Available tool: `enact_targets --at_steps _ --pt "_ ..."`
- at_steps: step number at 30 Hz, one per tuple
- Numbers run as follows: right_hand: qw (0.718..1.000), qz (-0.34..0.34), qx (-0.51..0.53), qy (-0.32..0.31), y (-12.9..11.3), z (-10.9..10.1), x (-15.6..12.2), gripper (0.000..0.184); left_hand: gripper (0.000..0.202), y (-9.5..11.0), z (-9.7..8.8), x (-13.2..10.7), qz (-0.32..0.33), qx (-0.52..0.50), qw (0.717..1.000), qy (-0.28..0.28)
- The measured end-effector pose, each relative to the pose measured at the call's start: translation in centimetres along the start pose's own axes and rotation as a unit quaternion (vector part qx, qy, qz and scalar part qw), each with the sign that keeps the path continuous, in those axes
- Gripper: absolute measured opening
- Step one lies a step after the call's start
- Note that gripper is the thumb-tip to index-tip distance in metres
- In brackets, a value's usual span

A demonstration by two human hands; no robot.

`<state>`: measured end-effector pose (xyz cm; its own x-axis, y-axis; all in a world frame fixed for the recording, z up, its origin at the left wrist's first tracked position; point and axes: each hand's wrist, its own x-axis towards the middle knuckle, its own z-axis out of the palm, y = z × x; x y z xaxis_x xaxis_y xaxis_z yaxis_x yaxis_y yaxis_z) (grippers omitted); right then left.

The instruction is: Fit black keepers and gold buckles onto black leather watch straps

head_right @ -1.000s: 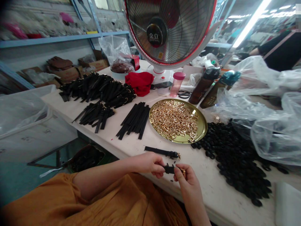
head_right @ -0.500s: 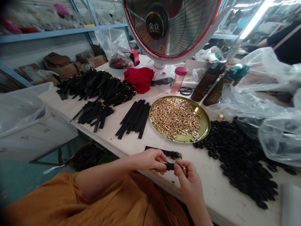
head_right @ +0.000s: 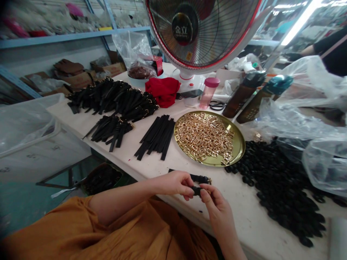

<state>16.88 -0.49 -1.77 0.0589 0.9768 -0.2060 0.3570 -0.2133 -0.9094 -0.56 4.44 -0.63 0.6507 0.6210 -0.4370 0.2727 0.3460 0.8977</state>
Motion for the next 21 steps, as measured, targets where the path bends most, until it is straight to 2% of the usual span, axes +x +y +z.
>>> enact_targets --at_steps 3,5,7,10,12,14,15,17,21 --pt "1.000 -0.015 -0.013 0.003 0.3 -0.3 0.9 0.035 0.009 0.9 -0.6 0.1 0.030 0.097 0.995 0.022" --pt "1.000 -0.012 0.003 -0.009 0.6 -0.4 1.7 0.037 0.011 1.4 -0.6 0.5 0.055 0.183 0.981 0.036" --pt "1.000 -0.018 -0.002 -0.001 0.9 -0.6 2.9 0.039 0.017 1.8 -0.7 1.2 0.083 0.270 0.957 0.062" --pt "0.992 -0.058 -0.107 0.042 1.8 -0.8 4.8 0.039 0.029 2.0 -2.0 1.6 0.102 0.396 0.902 0.137" --pt "0.975 -0.117 -0.181 0.058 2.6 -0.7 5.9 0.039 0.032 1.9 -3.7 1.3 0.059 0.476 0.848 0.225" --pt "0.962 -0.160 -0.211 0.064 3.5 -0.3 6.5 0.040 0.030 1.5 -5.9 0.6 -0.023 0.525 0.789 0.319" --pt "0.960 -0.166 -0.214 0.070 3.9 -0.1 6.6 0.041 0.029 1.2 -7.0 0.3 -0.059 0.531 0.769 0.351" --pt "0.964 -0.151 -0.201 0.089 4.4 0.5 6.5 0.041 0.030 0.6 -8.8 -0.2 -0.101 0.530 0.750 0.383" --pt "0.973 -0.145 -0.142 0.113 4.3 1.1 5.8 0.037 0.024 0.0 -10.3 0.2 -0.123 0.516 0.747 0.401"
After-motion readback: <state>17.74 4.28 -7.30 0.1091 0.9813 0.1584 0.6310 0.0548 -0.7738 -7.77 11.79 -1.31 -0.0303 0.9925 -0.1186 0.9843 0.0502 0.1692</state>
